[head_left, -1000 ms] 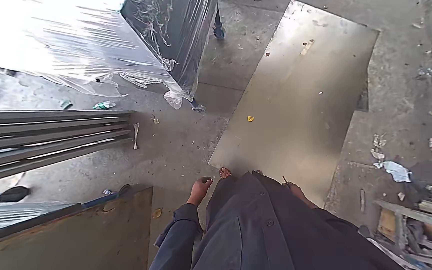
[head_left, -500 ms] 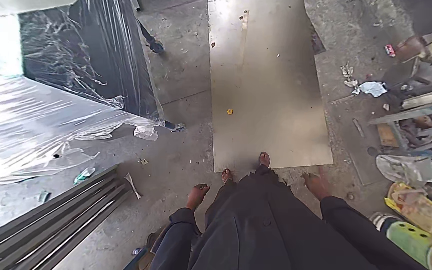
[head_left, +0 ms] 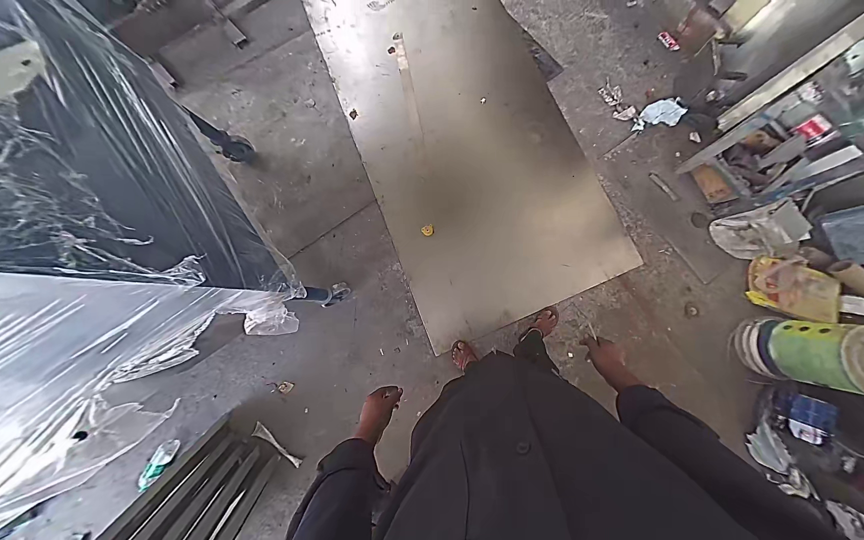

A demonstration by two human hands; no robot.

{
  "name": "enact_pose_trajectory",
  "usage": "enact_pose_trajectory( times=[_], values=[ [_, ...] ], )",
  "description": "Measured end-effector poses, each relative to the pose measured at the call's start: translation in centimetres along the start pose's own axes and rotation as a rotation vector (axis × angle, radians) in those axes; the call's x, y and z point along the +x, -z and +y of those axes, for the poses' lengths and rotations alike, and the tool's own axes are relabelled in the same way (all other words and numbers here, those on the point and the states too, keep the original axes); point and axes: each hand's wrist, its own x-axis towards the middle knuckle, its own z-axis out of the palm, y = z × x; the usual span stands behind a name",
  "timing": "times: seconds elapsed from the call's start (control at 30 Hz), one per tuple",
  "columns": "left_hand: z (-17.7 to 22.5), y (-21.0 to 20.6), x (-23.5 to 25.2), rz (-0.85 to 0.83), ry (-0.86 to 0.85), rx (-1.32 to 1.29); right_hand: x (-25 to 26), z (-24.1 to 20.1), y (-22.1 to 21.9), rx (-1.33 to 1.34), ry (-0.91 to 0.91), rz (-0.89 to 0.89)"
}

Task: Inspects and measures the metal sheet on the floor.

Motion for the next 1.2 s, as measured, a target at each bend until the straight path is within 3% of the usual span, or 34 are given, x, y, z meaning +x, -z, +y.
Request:
enact_pose_trajectory(
  times=[0.17, 0.33, 0.63, 1.2],
  values=[
    [2.2, -1.3, -0.6, -0.096, -0.063, 0.119, -1.6, -1.2, 1.2, 0.03, 0.024, 0.085],
    [4.0, -1.5, -0.3, -0.061, -0.136, 0.07, -0.9, -0.8, 0.9, 0.019, 0.036, 0.069],
    [3.0, -2.8, -0.6, -0.06, -0.08, 0.108, 0.3, -1.0, 3.1, 0.053, 0.097, 0.12],
    [7.0, -4.5, -0.3, -0.093, -0.137, 0.114, -0.1, 0.8, 3.3, 0.004, 0.056, 0.045]
  ],
)
